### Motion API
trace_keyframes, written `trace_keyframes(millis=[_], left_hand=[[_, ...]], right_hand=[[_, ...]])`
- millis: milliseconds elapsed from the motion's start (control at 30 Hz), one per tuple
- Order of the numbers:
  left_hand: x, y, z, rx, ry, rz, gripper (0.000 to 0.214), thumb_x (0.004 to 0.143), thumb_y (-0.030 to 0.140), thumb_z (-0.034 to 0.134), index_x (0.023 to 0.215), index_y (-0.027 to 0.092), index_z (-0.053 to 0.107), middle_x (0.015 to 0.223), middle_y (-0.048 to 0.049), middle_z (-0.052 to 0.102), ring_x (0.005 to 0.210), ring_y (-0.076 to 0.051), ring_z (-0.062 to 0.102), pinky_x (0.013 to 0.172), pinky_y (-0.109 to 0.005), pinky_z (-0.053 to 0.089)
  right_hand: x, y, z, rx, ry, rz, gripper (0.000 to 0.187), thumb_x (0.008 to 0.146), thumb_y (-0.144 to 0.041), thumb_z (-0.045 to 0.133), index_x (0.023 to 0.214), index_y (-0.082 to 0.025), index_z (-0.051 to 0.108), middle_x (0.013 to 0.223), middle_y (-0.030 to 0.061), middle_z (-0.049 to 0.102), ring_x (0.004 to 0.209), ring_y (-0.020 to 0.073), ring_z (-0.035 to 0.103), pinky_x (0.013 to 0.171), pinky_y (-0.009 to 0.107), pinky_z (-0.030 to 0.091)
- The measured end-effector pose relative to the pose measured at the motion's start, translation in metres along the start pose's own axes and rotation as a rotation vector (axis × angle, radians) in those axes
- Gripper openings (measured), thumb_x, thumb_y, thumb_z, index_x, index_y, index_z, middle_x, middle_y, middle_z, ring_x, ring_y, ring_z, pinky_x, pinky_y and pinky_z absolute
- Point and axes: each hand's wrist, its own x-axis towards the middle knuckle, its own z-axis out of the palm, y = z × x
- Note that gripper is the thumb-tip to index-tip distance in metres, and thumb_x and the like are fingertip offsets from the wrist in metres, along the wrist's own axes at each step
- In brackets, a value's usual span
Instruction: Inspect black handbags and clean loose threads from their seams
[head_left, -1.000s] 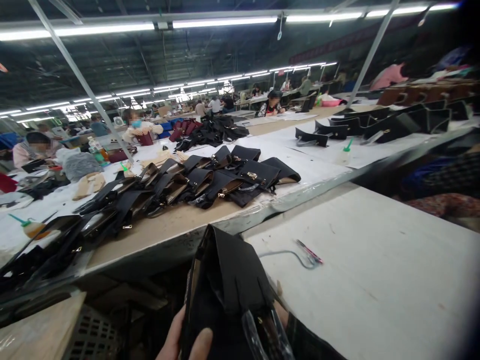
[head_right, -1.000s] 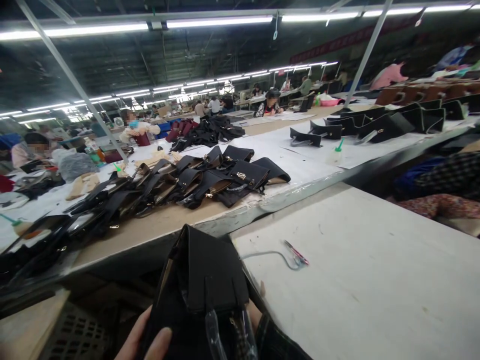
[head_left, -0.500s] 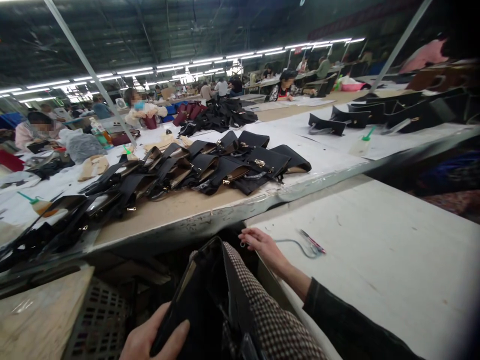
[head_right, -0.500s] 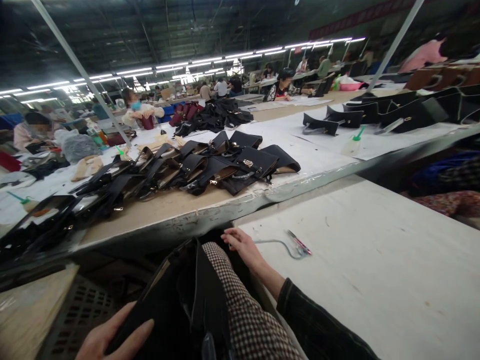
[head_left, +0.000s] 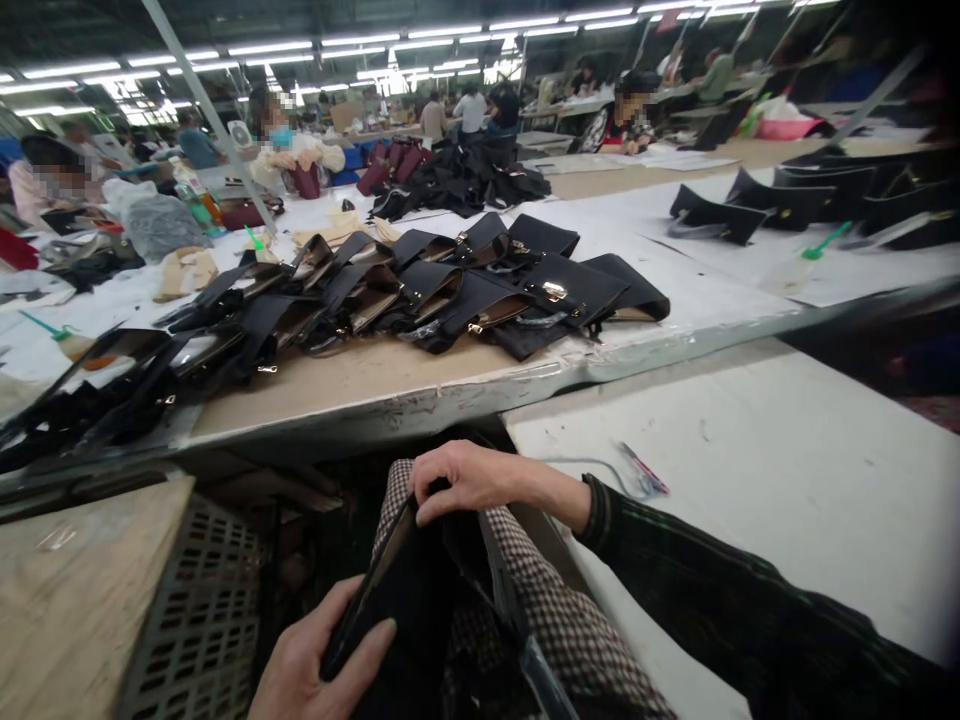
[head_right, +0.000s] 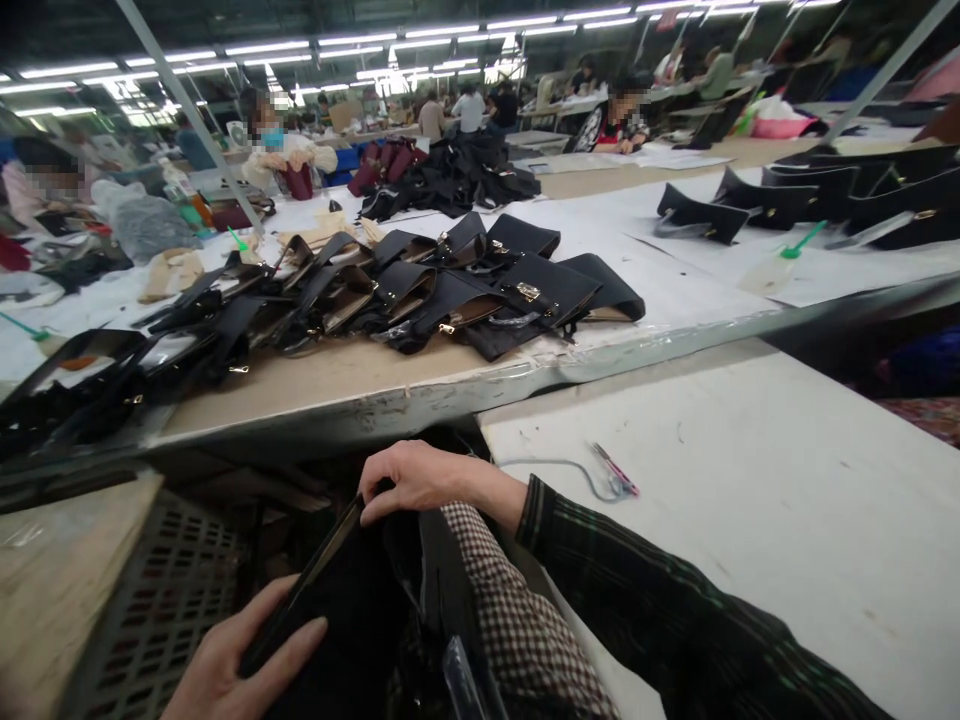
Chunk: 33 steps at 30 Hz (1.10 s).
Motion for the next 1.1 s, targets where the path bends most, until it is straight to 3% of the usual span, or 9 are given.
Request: trace_keyframes(millis=[167,300,533,700,833,933,1100], left_hand=[[-0.005,-0.028,0.0,-0.076,0.141,-0.137,0.042,0.074,0.056,0.07,0.099,0.023,0.075,0.098,-0.0033,0.078,0.094,-0.026,0.071,0.082,-0.027,0.057],[-0.01,-0.032,0.007,-0.143,0.315,-0.148,0.038,0.074,0.056,0.07,0.095,0.024,0.076,0.1,-0.003,0.077,0.095,-0.026,0.07,0.089,-0.029,0.055],[-0.002,-0.036,0.012,-0.129,0.382,-0.117,0.03,0.077,0.052,0.068,0.089,0.025,0.076,0.096,-0.0025,0.075,0.09,-0.024,0.069,0.091,-0.029,0.053],[0.001,-0.045,0.008,0.011,0.3,-0.107,0.026,0.077,0.048,0.068,0.084,0.024,0.071,0.086,-0.0016,0.072,0.075,-0.02,0.067,0.076,-0.024,0.052],[0.013,-0.038,-0.001,0.12,0.131,-0.156,0.027,0.084,0.05,0.059,0.089,0.025,0.067,0.066,0.0024,0.065,0.059,-0.016,0.059,0.06,-0.022,0.045],[0.033,-0.025,-0.005,0.179,-0.022,-0.148,0.028,0.087,0.048,0.056,0.101,0.029,0.07,0.071,0.0022,0.069,0.066,-0.018,0.063,0.064,-0.023,0.043],[0.06,-0.009,-0.003,0.24,-0.084,-0.004,0.027,0.091,0.037,0.049,0.078,0.025,0.069,0.077,0.0009,0.068,0.074,-0.019,0.062,0.068,-0.024,0.04]], right_hand=[[0.009,0.0,0.021,-0.026,0.121,0.124,0.021,0.083,-0.04,0.07,0.081,-0.019,0.07,0.093,0.0002,0.07,0.081,0.0133,0.062,0.073,0.023,0.041],[0.017,0.0,0.034,-0.124,0.174,0.087,0.02,0.086,-0.04,0.066,0.084,-0.02,0.068,0.089,0.0008,0.07,0.079,0.0133,0.061,0.072,0.024,0.04],[0.026,0.002,0.04,-0.316,0.204,0.051,0.023,0.09,-0.039,0.062,0.08,-0.017,0.065,0.079,0.0028,0.07,0.075,0.0151,0.061,0.069,0.027,0.037],[0.028,0.0,0.049,-0.384,0.212,0.099,0.022,0.087,-0.038,0.064,0.077,-0.018,0.062,0.076,0.0012,0.069,0.072,0.0153,0.059,0.066,0.029,0.033],[0.031,-0.007,0.054,-0.36,0.199,0.195,0.019,0.084,-0.038,0.067,0.089,-0.02,0.062,0.078,0.0009,0.069,0.072,0.0166,0.06,0.063,0.029,0.031],[0.032,-0.011,0.053,-0.32,0.174,0.193,0.026,0.085,-0.036,0.066,0.106,-0.02,0.063,0.087,0.0021,0.072,0.078,0.0177,0.063,0.064,0.028,0.034],[0.029,-0.009,0.052,-0.347,0.123,0.076,0.021,0.093,-0.037,0.056,0.093,-0.024,0.072,0.089,0.0019,0.073,0.082,0.0163,0.064,0.066,0.028,0.035]])
